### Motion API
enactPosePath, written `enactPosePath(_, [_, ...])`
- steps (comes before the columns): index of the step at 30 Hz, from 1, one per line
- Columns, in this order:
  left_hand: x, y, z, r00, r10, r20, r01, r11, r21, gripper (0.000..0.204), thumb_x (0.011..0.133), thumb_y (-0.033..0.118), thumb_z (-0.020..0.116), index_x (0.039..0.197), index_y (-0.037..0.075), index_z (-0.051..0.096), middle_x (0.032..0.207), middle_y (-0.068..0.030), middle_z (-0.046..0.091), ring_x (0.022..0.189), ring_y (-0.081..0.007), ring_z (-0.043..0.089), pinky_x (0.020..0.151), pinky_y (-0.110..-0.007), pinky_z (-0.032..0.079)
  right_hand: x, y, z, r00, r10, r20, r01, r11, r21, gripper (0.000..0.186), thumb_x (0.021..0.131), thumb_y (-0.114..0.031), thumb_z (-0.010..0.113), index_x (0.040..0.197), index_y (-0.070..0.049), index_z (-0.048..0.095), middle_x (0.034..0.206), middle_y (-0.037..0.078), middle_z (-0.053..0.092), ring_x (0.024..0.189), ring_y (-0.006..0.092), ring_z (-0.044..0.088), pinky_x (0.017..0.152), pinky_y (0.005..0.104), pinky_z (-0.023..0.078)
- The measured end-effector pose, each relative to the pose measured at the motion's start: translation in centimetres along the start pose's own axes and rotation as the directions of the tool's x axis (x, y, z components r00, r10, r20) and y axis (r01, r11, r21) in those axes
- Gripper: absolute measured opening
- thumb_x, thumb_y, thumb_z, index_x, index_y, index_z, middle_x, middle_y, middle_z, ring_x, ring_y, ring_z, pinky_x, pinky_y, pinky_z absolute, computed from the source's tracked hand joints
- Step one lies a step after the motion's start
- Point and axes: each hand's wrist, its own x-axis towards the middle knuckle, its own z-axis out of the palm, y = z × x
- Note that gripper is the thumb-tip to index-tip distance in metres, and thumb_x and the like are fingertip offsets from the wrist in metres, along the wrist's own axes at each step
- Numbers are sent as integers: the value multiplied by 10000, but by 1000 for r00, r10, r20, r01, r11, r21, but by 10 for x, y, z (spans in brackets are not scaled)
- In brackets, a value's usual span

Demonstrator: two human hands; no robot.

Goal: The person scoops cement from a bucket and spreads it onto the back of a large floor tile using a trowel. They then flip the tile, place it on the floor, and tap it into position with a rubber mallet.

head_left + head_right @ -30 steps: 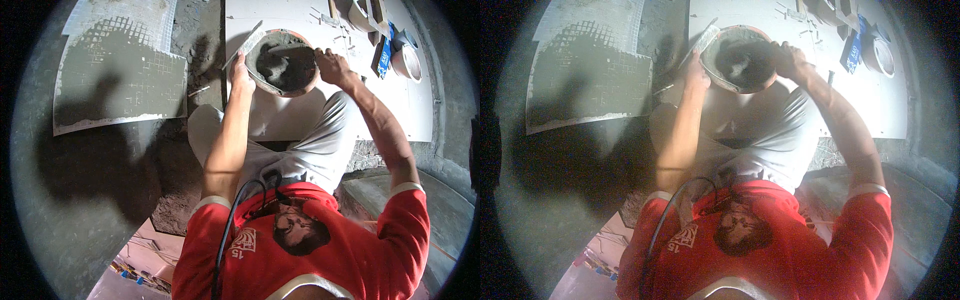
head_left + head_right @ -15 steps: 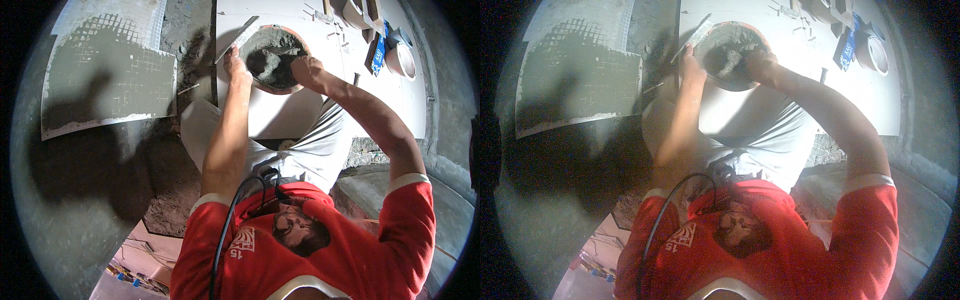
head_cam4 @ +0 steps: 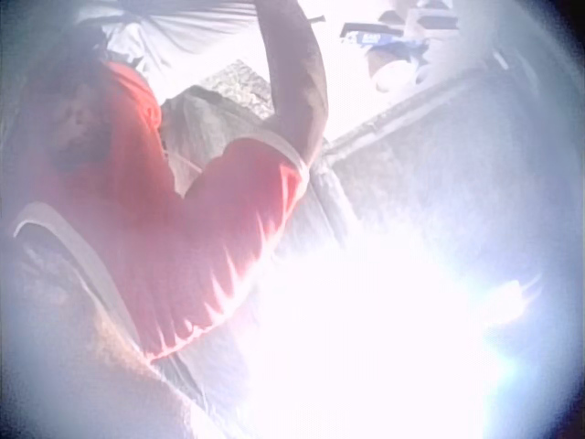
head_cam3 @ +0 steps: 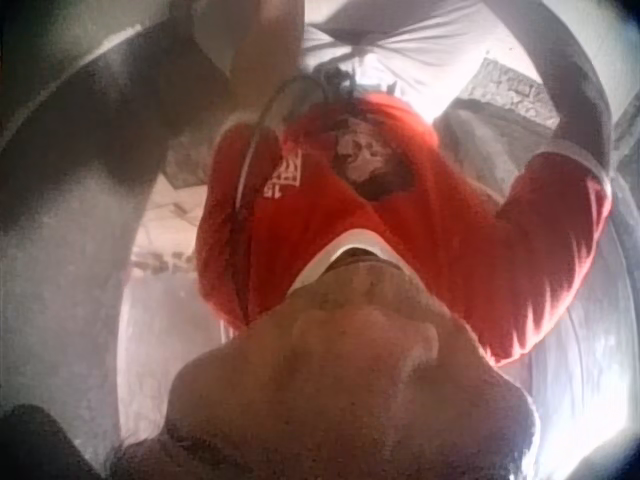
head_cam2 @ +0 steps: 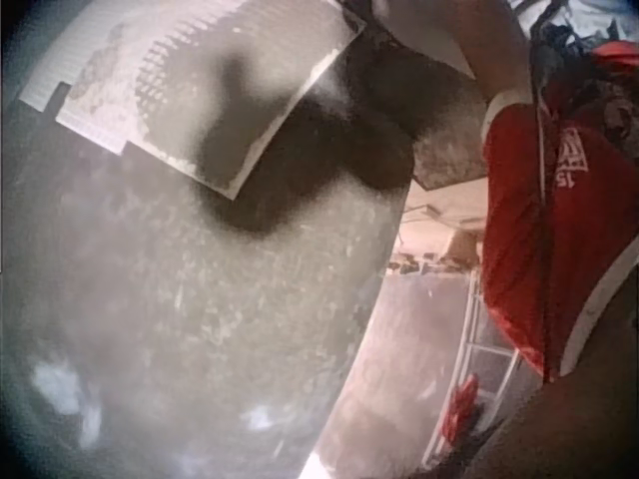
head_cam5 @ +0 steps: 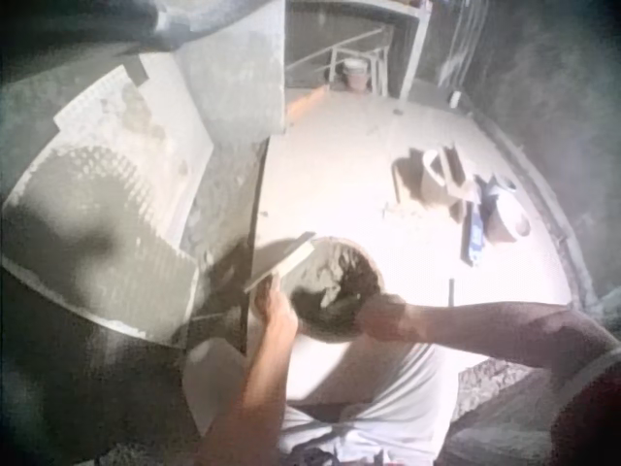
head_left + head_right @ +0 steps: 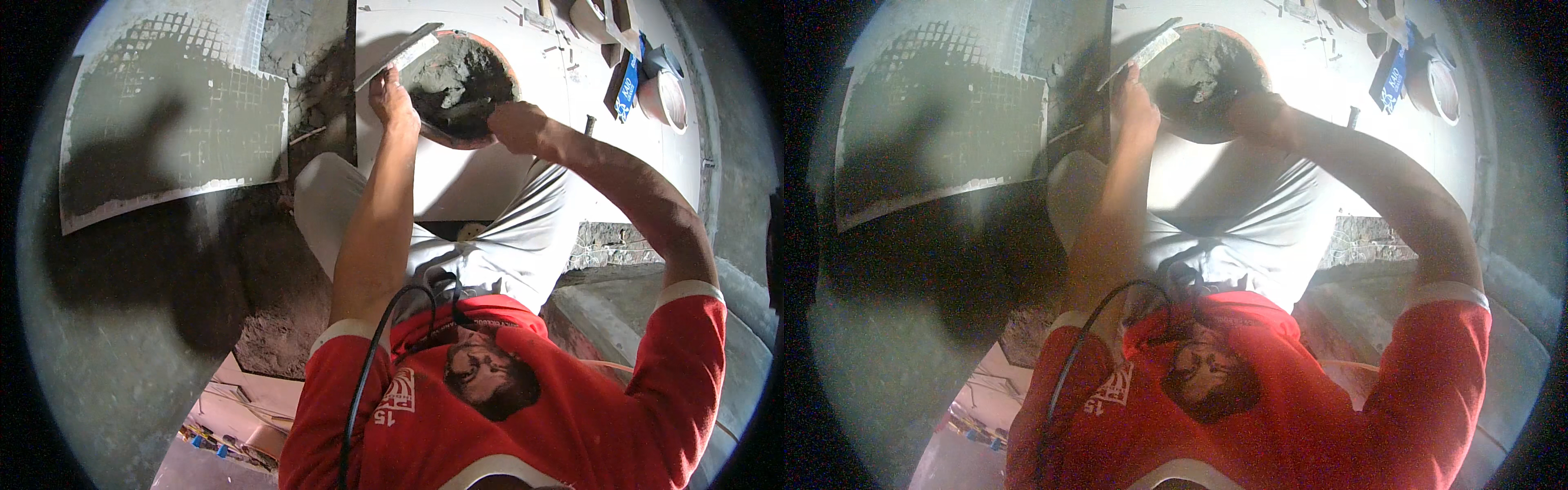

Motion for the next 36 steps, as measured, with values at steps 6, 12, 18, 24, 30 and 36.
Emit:
enactPosePath(6, [-14, 10, -5, 976, 215, 38, -209, 876, 434, 272, 960, 117, 694, 1212, 16, 710, 1227, -109, 719, 1124, -229, 642, 1021, -366, 454, 32, 19, -14, 993, -7, -117, 10, 1000, 27, 117, 809, -36, 662, 817, 13, 768, 804, 221, 740, 786, 367, 758, 675, 451, 621])
enactPosePath(12, [-17, 15, -3, 960, 269, 80, -270, 813, 516, 257, 961, 147, 702, 1176, 8, 720, 1185, -127, 730, 1087, -264, 658, 1000, -390, 471, 7, 25, 5, 999, -36, 12, 36, 999, 8, 139, 822, -22, 640, 883, 11, 760, 876, 223, 746, 888, 363, 753, 759, 459, 614])
enactPosePath(18, [-25, 23, 0, 952, 297, 73, -284, 771, 570, 250, 957, 146, 709, 1163, 6, 721, 1168, -123, 733, 1064, -257, 663, 982, -378, 480, 29, 46, 12, 996, 87, 15, -87, 996, 21, 129, 816, -14, 638, 862, 27, 751, 862, 225, 740, 881, 368, 748, 756, 463, 617])
enactPosePath(24, [-15, 24, 16, 993, 55, -103, -30, 972, 234, 256, 954, 147, 711, 1164, 1, 720, 1157, -119, 738, 1050, -254, 669, 974, -376, 487, 8, 39, 28, 996, -90, -27, 89, 996, -32, 153, 827, -23, 622, 884, 40, 750, 819, 221, 732, 860, 352, 752, 738, 455, 619])
enactPosePath(30, [-17, 19, 9, 983, 185, 1, -162, 858, 487, 263, 961, 153, 705, 1167, -9, 718, 1170, -135, 739, 1057, -253, 671, 961, -385, 496, 37, 51, 16, 989, 28, -145, -8, 990, 138, 141, 832, -40, 640, 837, 41, 755, 824, 229, 741, 814, 341, 754, 739, 463, 611])
enactPosePath(36, [-7, 11, 13, 995, 54, -90, -29, 966, 257, 279, 971, 176, 699, 1157, -31, 715, 1169, -150, 738, 1050, -259, 678, 959, -392, 505, 16, 34, 22, 1000, 15, -1, -15, 998, 67, 124, 800, 5, 639, 839, 28, 754, 882, 221, 747, 892, 368, 750, 775, 459, 614])
